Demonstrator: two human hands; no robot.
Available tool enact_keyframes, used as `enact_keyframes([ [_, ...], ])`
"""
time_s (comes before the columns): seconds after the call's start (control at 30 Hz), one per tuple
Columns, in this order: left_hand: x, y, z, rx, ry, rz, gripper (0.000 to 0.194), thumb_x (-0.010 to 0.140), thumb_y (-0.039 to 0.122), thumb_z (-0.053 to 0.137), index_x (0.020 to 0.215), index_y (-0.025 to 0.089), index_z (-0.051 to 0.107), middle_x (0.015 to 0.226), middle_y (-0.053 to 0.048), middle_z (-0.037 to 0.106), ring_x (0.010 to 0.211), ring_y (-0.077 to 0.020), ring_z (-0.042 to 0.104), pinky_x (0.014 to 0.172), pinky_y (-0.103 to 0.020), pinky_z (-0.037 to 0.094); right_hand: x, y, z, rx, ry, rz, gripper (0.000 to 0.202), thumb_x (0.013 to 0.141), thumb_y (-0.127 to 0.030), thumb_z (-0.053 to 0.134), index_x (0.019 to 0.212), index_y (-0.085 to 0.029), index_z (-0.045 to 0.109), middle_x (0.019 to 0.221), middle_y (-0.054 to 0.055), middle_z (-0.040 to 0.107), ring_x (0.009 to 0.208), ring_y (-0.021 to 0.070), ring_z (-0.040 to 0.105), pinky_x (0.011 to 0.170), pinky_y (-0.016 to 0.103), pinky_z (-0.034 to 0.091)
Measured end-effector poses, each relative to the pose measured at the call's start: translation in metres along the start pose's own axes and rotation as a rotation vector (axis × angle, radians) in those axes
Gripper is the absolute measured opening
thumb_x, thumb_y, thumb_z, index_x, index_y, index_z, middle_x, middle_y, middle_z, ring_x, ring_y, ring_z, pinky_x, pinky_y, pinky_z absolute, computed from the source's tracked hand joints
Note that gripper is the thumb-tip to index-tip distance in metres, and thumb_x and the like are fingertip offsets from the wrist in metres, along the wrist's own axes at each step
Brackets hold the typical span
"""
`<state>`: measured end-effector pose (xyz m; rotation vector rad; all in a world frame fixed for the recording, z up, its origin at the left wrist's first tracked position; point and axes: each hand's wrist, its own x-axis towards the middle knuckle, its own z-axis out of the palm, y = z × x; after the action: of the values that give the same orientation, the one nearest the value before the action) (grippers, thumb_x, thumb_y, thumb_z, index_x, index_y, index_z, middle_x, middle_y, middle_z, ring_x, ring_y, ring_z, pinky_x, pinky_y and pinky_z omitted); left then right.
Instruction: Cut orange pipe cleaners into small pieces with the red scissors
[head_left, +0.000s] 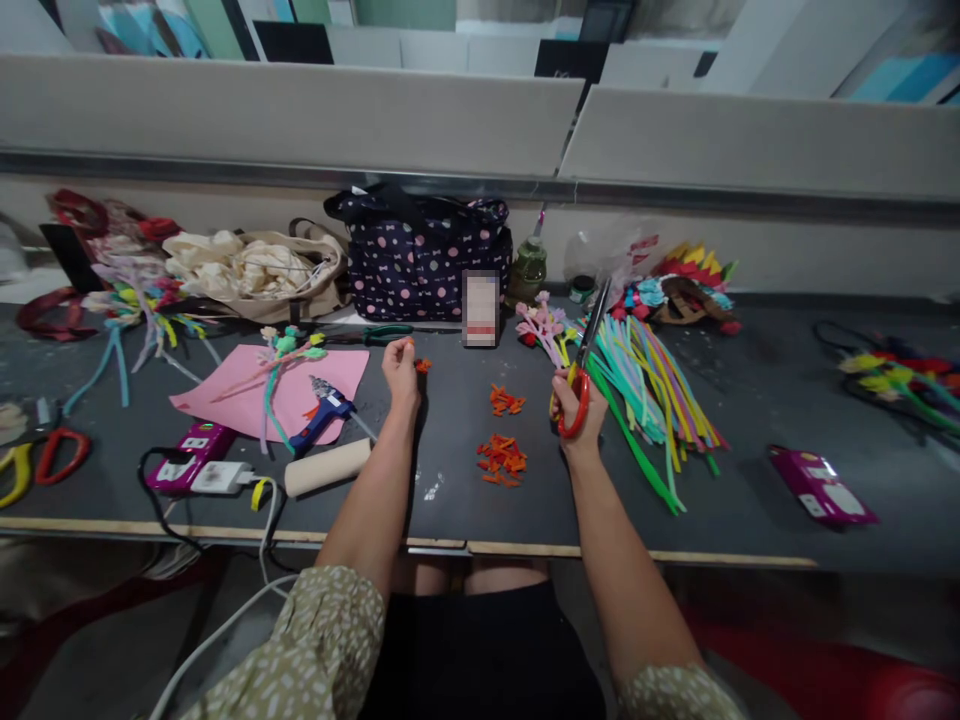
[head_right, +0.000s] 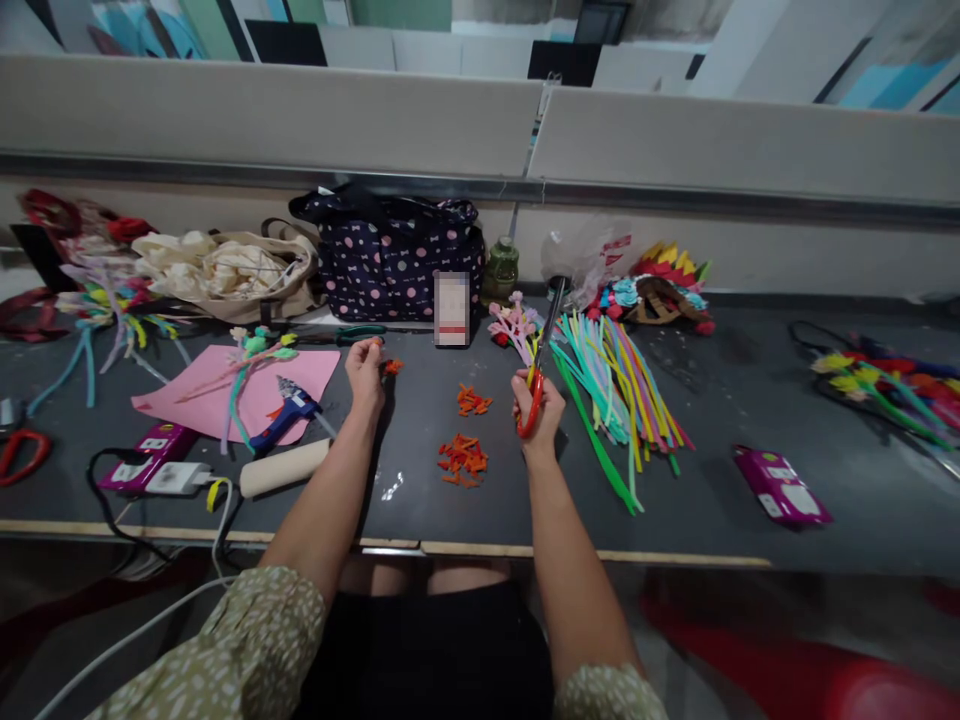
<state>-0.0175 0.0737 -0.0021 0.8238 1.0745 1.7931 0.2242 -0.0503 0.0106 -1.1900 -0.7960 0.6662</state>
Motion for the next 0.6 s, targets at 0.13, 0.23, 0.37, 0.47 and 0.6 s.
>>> enact_keyframes([
  [0.13, -0.016, 0.018, 0.005, -0.093, -0.040, -0.027, 0.020, 0.070, 0.030, 0.072, 0.076, 0.018, 0.058, 0.071, 0.002, 0.056, 0.060, -0.0066, 0.050, 0.059, -0.018, 0.043, -0.001, 0.000, -0.001, -0.154, -0.027, -0.085, 0.037, 0.074, -0.048, 0.067, 0.093, -0.017, 0.063, 0.051, -0.009, 0.045, 0.038, 0.0063, 0.039, 0.037, 0.019, 0.033],
  [0.23, -0.029, 0.034, 0.006, -0.204, -0.084, -0.231, 0.026, 0.066, 0.029, 0.077, 0.077, 0.018, 0.057, 0.067, 0.002, 0.056, 0.060, -0.0078, 0.054, 0.058, -0.020, 0.045, -0.006, 0.003, -0.001, -0.350, -0.126, -0.246, 0.035, 0.074, -0.045, 0.066, 0.094, -0.016, 0.065, 0.060, -0.005, 0.055, 0.048, 0.0083, 0.048, 0.047, 0.020, 0.041],
  [0.37, -0.042, 0.045, 0.002, -0.275, -0.118, -0.369, 0.028, 0.063, 0.024, 0.080, 0.081, 0.018, 0.058, 0.069, 0.002, 0.058, 0.062, -0.0073, 0.057, 0.061, -0.019, 0.048, -0.019, 0.009, 0.003, -0.683, -0.310, -0.459, 0.039, 0.074, -0.040, 0.064, 0.106, -0.018, 0.067, 0.088, 0.003, 0.071, 0.072, 0.0162, 0.064, 0.069, 0.027, 0.052],
  [0.47, -0.048, 0.042, 0.000, -0.314, -0.128, -0.418, 0.026, 0.064, 0.021, 0.079, 0.080, 0.018, 0.058, 0.068, 0.004, 0.058, 0.059, -0.0057, 0.056, 0.062, -0.019, 0.048, -0.026, 0.010, 0.006, -0.907, -0.437, -0.629, 0.038, 0.074, -0.035, 0.063, 0.109, -0.021, 0.067, 0.101, 0.006, 0.072, 0.087, 0.0206, 0.067, 0.078, 0.029, 0.052],
  [0.6, -0.050, 0.035, 0.000, -0.357, -0.175, -0.422, 0.025, 0.064, 0.021, 0.079, 0.081, 0.017, 0.060, 0.068, 0.004, 0.059, 0.055, -0.0046, 0.054, 0.058, -0.018, 0.047, -0.027, 0.010, 0.007, -1.065, -0.457, -0.678, 0.034, 0.078, -0.033, 0.061, 0.110, -0.022, 0.067, 0.099, 0.005, 0.073, 0.085, 0.0198, 0.068, 0.073, 0.027, 0.051],
])
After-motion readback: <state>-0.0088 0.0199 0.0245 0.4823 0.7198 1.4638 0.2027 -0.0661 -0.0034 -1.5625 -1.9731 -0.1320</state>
